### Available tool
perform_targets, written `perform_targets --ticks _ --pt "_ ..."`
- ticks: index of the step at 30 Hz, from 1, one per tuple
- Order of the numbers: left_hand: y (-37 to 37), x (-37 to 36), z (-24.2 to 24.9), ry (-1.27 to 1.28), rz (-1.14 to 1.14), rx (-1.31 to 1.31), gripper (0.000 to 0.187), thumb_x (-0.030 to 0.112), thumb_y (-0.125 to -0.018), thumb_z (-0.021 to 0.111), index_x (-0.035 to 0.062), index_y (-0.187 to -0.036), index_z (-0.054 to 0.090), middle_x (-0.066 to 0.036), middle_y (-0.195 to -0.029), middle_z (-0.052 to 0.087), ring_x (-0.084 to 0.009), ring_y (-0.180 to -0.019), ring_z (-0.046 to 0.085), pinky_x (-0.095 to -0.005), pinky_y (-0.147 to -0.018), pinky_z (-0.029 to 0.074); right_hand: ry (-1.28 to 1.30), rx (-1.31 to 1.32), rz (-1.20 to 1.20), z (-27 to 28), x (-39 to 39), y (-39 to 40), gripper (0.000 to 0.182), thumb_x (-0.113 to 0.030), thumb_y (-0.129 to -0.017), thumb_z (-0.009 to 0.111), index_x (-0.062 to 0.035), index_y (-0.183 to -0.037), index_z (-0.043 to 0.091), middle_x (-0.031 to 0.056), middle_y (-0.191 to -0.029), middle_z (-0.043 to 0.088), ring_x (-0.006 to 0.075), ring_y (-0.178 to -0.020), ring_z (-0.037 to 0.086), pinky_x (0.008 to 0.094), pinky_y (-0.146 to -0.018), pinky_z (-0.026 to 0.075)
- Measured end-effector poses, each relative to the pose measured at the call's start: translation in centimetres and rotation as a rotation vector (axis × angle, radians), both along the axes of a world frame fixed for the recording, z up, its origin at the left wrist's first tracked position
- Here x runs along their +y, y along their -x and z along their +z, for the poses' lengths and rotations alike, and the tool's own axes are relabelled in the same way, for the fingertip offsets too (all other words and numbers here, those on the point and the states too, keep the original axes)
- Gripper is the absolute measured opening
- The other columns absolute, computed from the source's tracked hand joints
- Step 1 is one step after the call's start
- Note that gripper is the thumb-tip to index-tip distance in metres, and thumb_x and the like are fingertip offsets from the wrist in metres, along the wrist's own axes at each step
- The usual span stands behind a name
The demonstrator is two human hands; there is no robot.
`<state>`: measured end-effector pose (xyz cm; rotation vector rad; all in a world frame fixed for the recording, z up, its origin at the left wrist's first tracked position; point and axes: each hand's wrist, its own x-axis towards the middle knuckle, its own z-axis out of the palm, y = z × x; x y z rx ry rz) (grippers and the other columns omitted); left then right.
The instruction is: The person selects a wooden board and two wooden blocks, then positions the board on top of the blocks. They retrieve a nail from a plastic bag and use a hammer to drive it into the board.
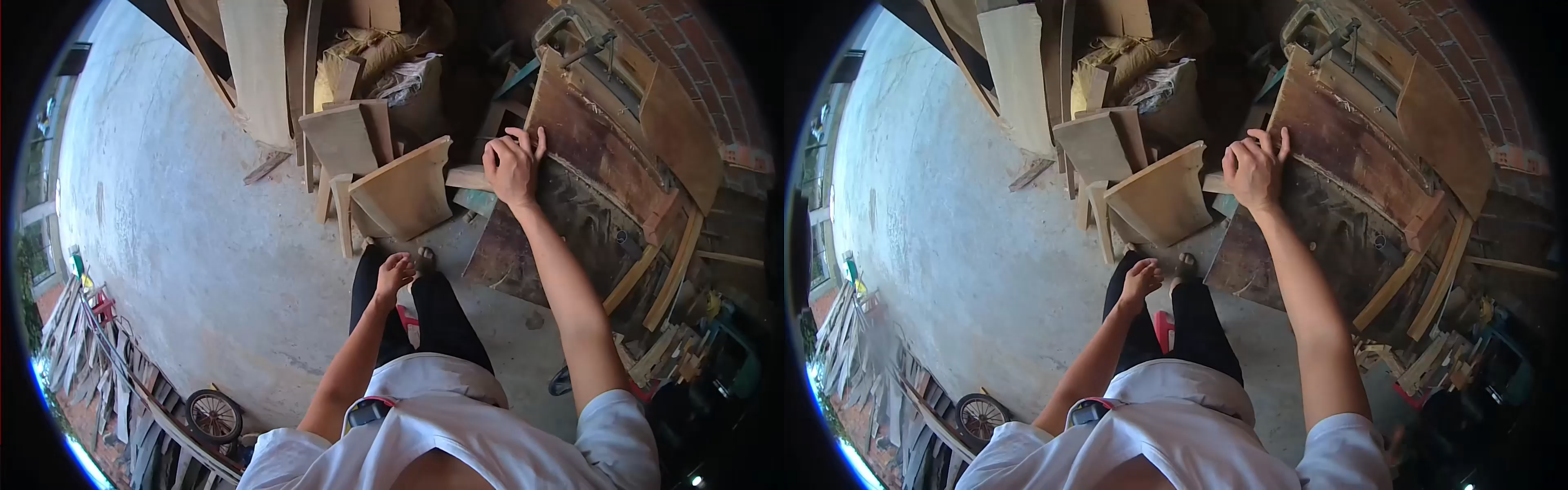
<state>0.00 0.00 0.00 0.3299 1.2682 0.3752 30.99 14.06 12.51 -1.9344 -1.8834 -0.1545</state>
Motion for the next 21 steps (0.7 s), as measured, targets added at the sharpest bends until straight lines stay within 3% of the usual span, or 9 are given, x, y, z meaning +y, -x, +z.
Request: perform_targets --ticks 2,3,7,10,12,15,21 --pt "-0.2 1.9 -1.4 -0.094 -0.094 -0.034 0.027 0.026 -0.1 0.058 0.0076 -0.12 0.06 -0.003 -0.092 0.065 -0.0126 -0.078 0.064 -0.0268 -0.071 0.052 -0.022 -0.033 -0.007 -0.7 0.9 -0.5 0.012 -0.018 -0.085 0.065 -0.0101 -0.076 0.065 0.0036 -0.081 0.067 0.0253 -0.108 0.059 0.0615 -0.114 0.019" --pt "2.6 -0.6 2.3 -0.033 -0.12 0.007 0.027 0.026 -0.1 0.058 0.0076 -0.12 0.06 -0.003 -0.092 0.065 -0.0126 -0.078 0.064 -0.0268 -0.071 0.052 0.037 0.012 -0.031 0.5 -1.7 1.1 0.012 -0.018 -0.085 0.065 -0.0101 -0.076 0.065 0.0036 -0.081 0.067 0.0253 -0.108 0.059 0.0615 -0.114 0.019" --pt "5.1 3.8 1.3 -0.099 -0.172 0.031 0.028 0.022 -0.1 0.057 0.0016 -0.12 0.058 -0.003 -0.087 0.064 -0.0103 -0.069 0.061 -0.024 -0.06 0.047 -0.005 -0.006 -0.046 0.0 -0.6 0.3 0.012 -0.017 -0.084 0.064 -0.0102 -0.075 0.064 0.0033 -0.081 0.067 0.0243 -0.107 0.06 0.0596 -0.115 0.02" --pt "9.4 6.2 1.1 -0.089 -0.2 0.099 0.028 0.021 -0.1 0.057 0.0014 -0.12 0.057 -0.004 -0.086 0.063 -0.0101 -0.068 0.06 -0.0237 -0.059 0.046 -0.023 -0.026 -0.058 -0.1 0.0 0.1 0.011 -0.017 -0.084 0.064 -0.0103 -0.075 0.064 0.0033 -0.082 0.067 0.024 -0.107 0.06 0.0583 -0.115 0.021" --pt "13.5 7.7 1.4 -0.125 -0.249 0.109 0.033 0.029 -0.101 0.056 0.0072 -0.125 0.059 -0.006 -0.096 0.066 -0.0151 -0.085 0.065 -0.0289 -0.074 0.052 -0.026 -0.04 -0.066 -0.2 -0.3 0.4 0.01 -0.016 -0.083 0.064 -0.0104 -0.075 0.063 0.0035 -0.082 0.067 0.0235 -0.107 0.06 0.057 -0.116 0.021" --pt "18.5 8.9 4.2 -0.119 -0.209 0.238 0.03 0.025 -0.1 0.056 0.0052 -0.123 0.059 -0.006 -0.094 0.066 -0.014 -0.08 0.063 -0.0276 -0.07 0.051 -0.031 -0.071 -0.083 -0.2 -0.4 0.5 0.008 -0.015 -0.084 0.064 -0.0096 -0.078 0.064 0.0038 -0.087 0.068 0.0221 -0.108 0.06 0.0542 -0.117 0.022" --pt "27.8 9.5 7.8 -0.155 -0.247 0.404 0.035 0.029 -0.099 0.058 0.0077 -0.126 0.059 -0.008 -0.1 0.067 -0.0174 -0.089 0.066 -0.0321 -0.078 0.053 -0.07 -0.07 -0.128 -0.4 -0.7 0.6 0.01 -0.016 -0.085 0.063 -0.0071 -0.082 0.066 0.0042 -0.094 0.067 0.0224 -0.11 0.06 0.052 -0.118 0.024"
